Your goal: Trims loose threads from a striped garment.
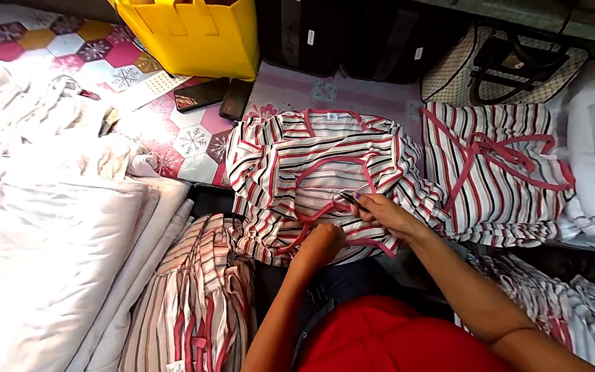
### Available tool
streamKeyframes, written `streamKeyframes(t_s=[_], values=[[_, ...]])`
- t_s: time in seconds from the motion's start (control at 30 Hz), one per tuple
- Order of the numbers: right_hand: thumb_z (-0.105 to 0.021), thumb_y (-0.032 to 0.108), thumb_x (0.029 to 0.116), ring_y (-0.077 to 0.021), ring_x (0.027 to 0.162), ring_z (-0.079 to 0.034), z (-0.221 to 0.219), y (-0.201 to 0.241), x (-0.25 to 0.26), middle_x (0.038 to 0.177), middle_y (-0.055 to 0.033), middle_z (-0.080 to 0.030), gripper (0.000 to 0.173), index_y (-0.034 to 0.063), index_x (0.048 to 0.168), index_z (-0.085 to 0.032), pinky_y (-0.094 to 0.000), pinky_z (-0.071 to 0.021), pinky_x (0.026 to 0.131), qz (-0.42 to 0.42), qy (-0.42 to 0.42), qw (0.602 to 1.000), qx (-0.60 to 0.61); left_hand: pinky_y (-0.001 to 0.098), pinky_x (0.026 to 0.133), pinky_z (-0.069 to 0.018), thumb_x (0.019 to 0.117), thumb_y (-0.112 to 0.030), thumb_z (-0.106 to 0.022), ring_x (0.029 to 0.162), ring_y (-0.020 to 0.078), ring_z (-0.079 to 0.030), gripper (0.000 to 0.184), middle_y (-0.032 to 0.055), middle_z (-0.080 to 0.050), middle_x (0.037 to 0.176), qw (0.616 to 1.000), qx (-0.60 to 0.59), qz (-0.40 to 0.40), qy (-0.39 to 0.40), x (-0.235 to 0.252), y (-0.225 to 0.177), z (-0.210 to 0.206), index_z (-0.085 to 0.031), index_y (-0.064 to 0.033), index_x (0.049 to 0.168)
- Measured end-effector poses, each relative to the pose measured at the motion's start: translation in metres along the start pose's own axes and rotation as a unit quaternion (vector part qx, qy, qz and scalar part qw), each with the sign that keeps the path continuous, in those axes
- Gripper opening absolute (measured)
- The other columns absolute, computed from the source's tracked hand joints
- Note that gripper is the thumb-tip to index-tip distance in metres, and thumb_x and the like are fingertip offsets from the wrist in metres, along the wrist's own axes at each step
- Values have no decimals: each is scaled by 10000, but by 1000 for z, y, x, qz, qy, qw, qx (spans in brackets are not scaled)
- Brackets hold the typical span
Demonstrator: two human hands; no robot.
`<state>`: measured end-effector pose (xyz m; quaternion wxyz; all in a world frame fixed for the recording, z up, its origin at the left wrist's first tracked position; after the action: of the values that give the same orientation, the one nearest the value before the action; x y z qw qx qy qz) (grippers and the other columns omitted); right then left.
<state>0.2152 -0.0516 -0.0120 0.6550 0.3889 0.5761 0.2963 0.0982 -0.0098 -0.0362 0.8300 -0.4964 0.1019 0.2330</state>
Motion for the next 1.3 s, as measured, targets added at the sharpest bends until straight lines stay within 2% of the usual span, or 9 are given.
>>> streamKeyframes(t_s=[0.07, 0.2, 0.27, 0.4, 0.53, 0.77, 1.13, 1.23, 1.3], values=[[-273, 293, 1137, 8, 474, -325, 11, 0, -1, 589, 109, -382, 432, 66, 991, -611, -163, -294, 472, 16, -32, 999, 10, 546, 876, -535, 1037, -172, -558, 913, 348, -699, 277, 212, -717, 946, 1000, 2, -2, 2, -5, -11, 15, -722, 51, 1044], [-315, 290, 1134, 8, 488, -359, 22, -5, 6, 620, 98, -414, 409, 41, 1056, -629, -158, -322, 478, 44, -90, 995, 9, 551, 893, -538, 988, -199, -660, 986, 381, -681, 281, 235, -688, 1067, 966, 32, -16, -258, 9, -15, 76, -722, 54, 1093], [-334, 277, 1131, -23, 532, -390, 22, -11, 14, 656, 68, -430, 409, 15, 1084, -645, -195, -355, 521, 54, -115, 991, -34, 547, 945, -521, 973, -183, -693, 1099, 381, -646, 275, 225, -659, 1168, 968, 39, -1, -248, 31, -6, 78, -723, 18, 1158], [-322, 260, 1131, -33, 537, -408, 26, -16, 18, 681, 56, -446, 404, 11, 1136, -641, -203, -368, 517, 56, -134, 988, -45, 474, 880, -559, 948, -47, -661, 950, 279, -703, 125, 160, -726, 1006, 947, -13, -69, -314, 28, 0, 81, -772, 10, 947], [-285, 259, 1134, -8, 490, -350, 22, -14, 10, 639, 93, -398, 407, 32, 1114, -622, -176, -325, 474, 50, -110, 992, 46, 346, 897, -581, 937, -61, -679, 990, 173, -733, 119, 144, -756, 1074, 911, -134, -92, -379, 7, 24, 77, -763, 22, 927], [-246, 334, 1140, 6, 432, -285, -23, -24, 3, 581, 110, -354, 445, 84, 1034, -599, -153, -272, 422, -51, 9, 983, 174, 235, 803, -570, 971, -73, -630, 930, 92, -658, 119, 107, -653, 1072, 886, -274, -91, -364, 3, 34, 64, -698, 21, 943], [-298, 289, 1140, 4, 422, -279, -30, -28, 15, 572, 103, -340, 362, 83, 1011, -567, -149, -267, 418, -64, 0, 978, 201, 213, 793, -550, 969, -56, -617, 895, 74, -638, 113, 91, -642, 1021, 895, -254, -104, -353, -1, 33, 59, -690, 26, 940], [-275, 301, 1139, 11, 431, -283, -21, -18, 8, 567, 115, -340, 390, 92, 1005, -577, -148, -272, 428, -15, -15, 981, 195, 283, 768, -578, 981, -109, -625, 812, 116, -672, 170, 107, -685, 938, 952, -170, -120, -226, -19, 17, 52, -687, 49, 993], [-314, 264, 1128, 26, 471, -329, -11, -5, 2, 613, 121, -396, 353, 80, 1029, -599, -143, -304, 460, 55, -40, 988, 140, 381, 823, -575, 939, -122, -678, 917, 228, -689, 149, 146, -707, 1008, 958, 3, -131, -255, -40, 3, 56, -728, 14, 976]])
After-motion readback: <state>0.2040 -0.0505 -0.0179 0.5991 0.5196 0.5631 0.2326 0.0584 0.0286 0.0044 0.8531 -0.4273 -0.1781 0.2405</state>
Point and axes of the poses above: each hand's wrist, its own x-axis towards the middle knuckle, its own z-axis out of the back of the hand, y = z × x, the point moved 9 cm from there along x, towards the middle knuckle
